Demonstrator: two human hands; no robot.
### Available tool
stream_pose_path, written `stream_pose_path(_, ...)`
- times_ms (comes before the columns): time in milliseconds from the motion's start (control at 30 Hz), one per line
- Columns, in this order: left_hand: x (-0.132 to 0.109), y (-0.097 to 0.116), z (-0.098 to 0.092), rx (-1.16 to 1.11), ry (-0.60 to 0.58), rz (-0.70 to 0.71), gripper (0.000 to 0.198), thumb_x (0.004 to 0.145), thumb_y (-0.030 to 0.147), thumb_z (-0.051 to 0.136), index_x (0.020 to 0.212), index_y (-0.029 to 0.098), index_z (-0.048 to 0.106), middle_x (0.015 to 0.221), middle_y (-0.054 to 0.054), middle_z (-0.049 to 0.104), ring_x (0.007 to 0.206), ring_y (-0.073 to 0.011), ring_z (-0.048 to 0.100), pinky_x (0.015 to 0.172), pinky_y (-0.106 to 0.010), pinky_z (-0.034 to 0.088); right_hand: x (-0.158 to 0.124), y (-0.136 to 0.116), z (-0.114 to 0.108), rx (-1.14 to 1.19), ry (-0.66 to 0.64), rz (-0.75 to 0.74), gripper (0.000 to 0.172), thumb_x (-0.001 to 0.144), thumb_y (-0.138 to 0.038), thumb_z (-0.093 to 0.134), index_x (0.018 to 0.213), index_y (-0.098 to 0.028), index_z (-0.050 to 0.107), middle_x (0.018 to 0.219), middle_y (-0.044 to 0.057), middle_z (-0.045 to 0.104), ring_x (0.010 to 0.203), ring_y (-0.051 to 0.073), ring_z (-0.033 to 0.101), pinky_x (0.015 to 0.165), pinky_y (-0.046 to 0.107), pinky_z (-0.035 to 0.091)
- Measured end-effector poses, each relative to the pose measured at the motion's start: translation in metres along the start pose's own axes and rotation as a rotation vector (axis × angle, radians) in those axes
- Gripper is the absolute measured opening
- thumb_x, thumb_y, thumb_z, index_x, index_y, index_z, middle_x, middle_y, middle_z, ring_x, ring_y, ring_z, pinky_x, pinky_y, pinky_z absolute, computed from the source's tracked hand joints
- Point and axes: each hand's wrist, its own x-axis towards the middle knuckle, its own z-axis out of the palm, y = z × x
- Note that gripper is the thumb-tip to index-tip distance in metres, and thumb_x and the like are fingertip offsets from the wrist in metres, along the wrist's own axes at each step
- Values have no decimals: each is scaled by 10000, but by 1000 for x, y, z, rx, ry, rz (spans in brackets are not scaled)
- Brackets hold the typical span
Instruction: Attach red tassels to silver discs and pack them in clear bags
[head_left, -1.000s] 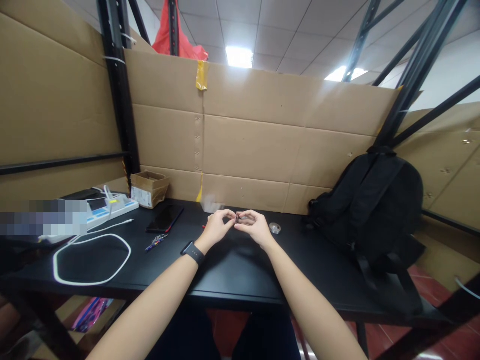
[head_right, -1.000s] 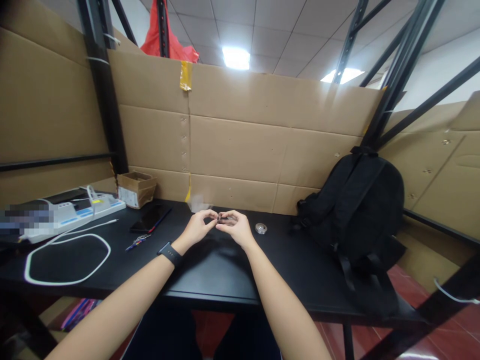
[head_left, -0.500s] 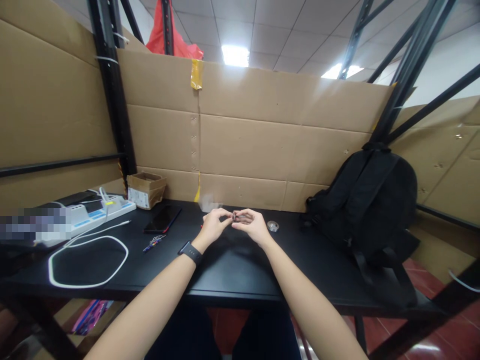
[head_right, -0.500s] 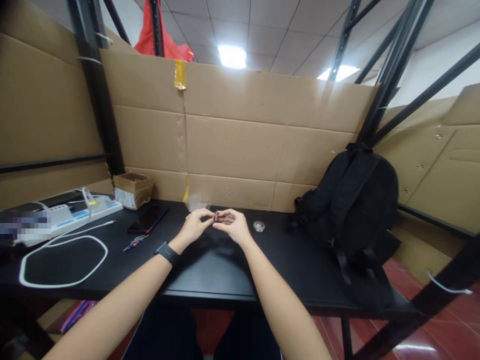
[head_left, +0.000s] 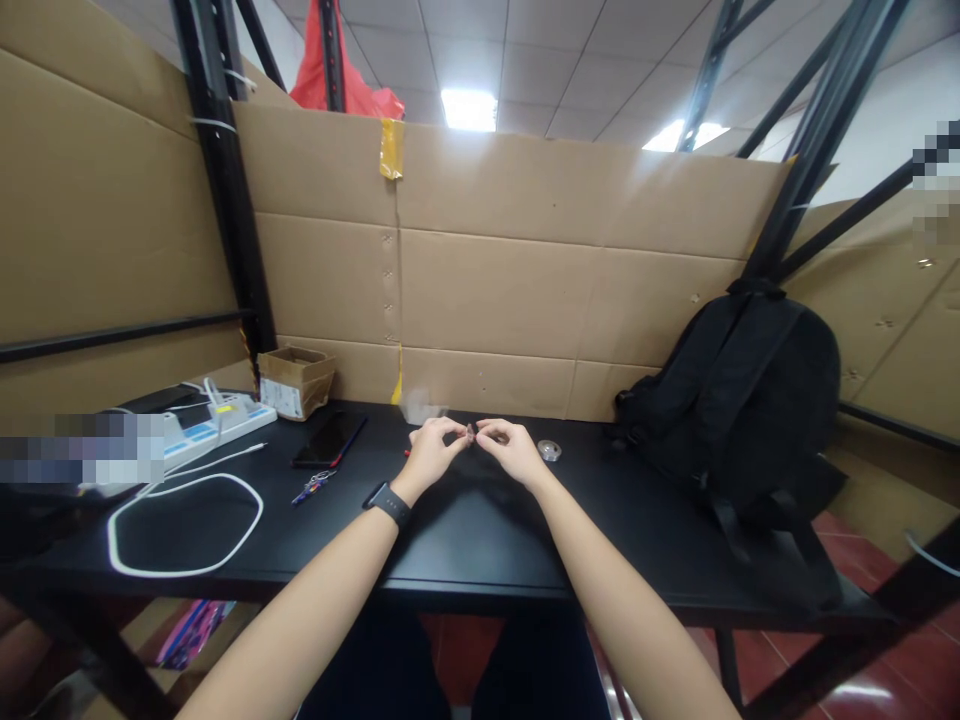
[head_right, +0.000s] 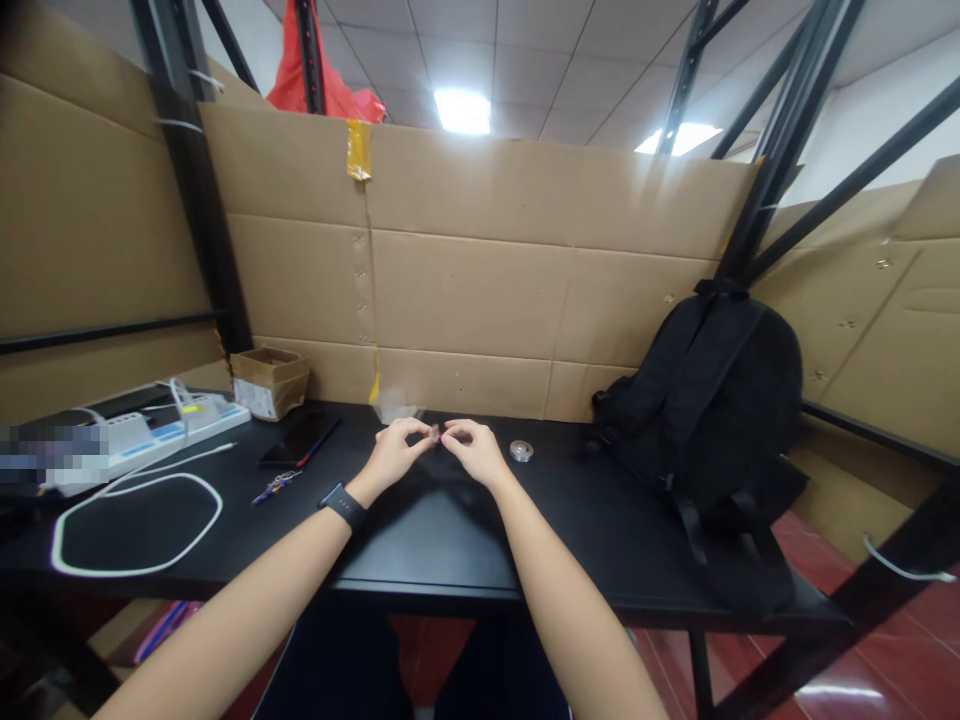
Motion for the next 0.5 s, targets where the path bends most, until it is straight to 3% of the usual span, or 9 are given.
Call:
stream_pose_path(200, -4, 8, 1, 161, -35, 85, 104, 884, 309, 640, 835, 261, 718, 1010, -35, 718, 1091, -253, 534, 929, -428, 317, 0, 11, -4, -233, -4, -41, 132, 789, -339, 714, 815, -229, 782, 1133, 94, 698, 991, 244, 673, 805, 377, 548)
stream_pose_path(333, -6, 13, 1, 242, -61, 193, 96, 903, 296, 626, 850, 265, 701, 999, -36, 699, 1100, -252, 501, 928, -437, 280, 0, 12, -6, -333, -5, -45, 101, 789, -308, 712, 827, -257, 790, 1202, 78, 667, 1065, 257, 637, 885, 415, 520)
stream_pose_path(500, -10, 18, 1, 284, -64, 226, 103, 914, 286, 608, 857, 255, 688, 991, -49, 687, 1115, -261, 480, 921, -442, 276, -2, 9, -8, -414, -26, -45, 73, 794, -283, 715, 787, -247, 778, 1227, 82, 636, 1151, 272, 571, 1022, 468, 428)
